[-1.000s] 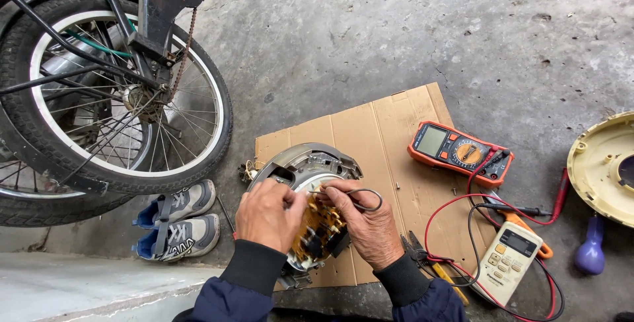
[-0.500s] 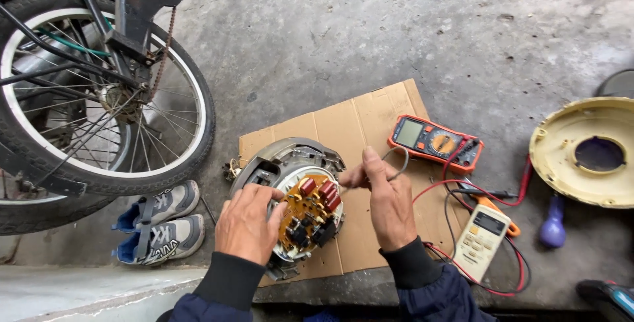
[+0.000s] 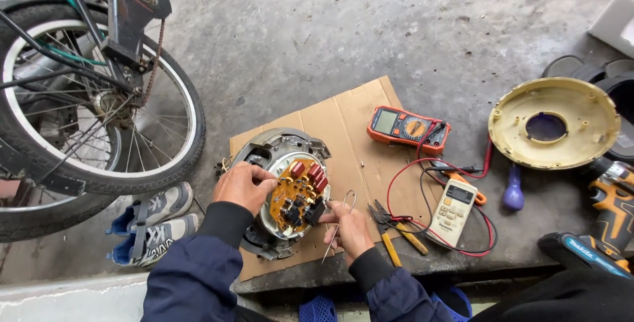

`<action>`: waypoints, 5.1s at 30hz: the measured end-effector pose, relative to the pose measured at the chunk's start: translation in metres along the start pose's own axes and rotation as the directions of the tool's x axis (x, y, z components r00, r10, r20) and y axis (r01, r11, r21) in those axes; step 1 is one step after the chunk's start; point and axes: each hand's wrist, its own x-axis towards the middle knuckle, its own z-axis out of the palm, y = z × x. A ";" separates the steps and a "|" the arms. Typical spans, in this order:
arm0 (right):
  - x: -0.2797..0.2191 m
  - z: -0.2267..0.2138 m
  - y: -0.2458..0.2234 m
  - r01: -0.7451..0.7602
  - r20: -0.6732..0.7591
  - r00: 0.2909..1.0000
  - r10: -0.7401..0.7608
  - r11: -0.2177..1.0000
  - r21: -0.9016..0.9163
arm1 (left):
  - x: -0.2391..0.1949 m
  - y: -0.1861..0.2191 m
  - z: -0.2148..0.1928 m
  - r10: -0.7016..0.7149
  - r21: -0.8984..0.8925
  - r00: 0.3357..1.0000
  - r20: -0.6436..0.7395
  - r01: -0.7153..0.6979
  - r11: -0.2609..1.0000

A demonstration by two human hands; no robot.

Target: The person uses a power drill to remove screws from the bottom cover of a robot vacuum cleaner. They then lift off the cover to reveal the internal components, including a circuit board, which they remove and hold up for viewing.

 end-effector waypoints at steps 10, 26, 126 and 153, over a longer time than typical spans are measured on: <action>0.001 -0.004 0.026 0.086 -0.016 0.996 -0.084 0.986 0.141 | -0.067 0.017 0.038 0.219 0.140 0.944 -0.248 -0.188 0.972; -0.010 -0.084 0.063 0.027 0.191 0.978 -0.081 0.963 0.267 | -0.169 -0.011 0.145 0.620 0.191 0.343 -0.705 -0.751 0.632; 0.024 0.019 0.049 -0.047 0.083 0.996 -0.014 0.719 0.694 | -0.050 -0.038 0.092 0.462 -0.263 0.778 -0.425 -0.595 0.759; 0.027 0.032 0.054 -0.040 0.087 0.995 -0.049 0.602 0.797 | -0.045 -0.032 0.084 0.339 -0.356 0.937 -0.085 -0.347 0.868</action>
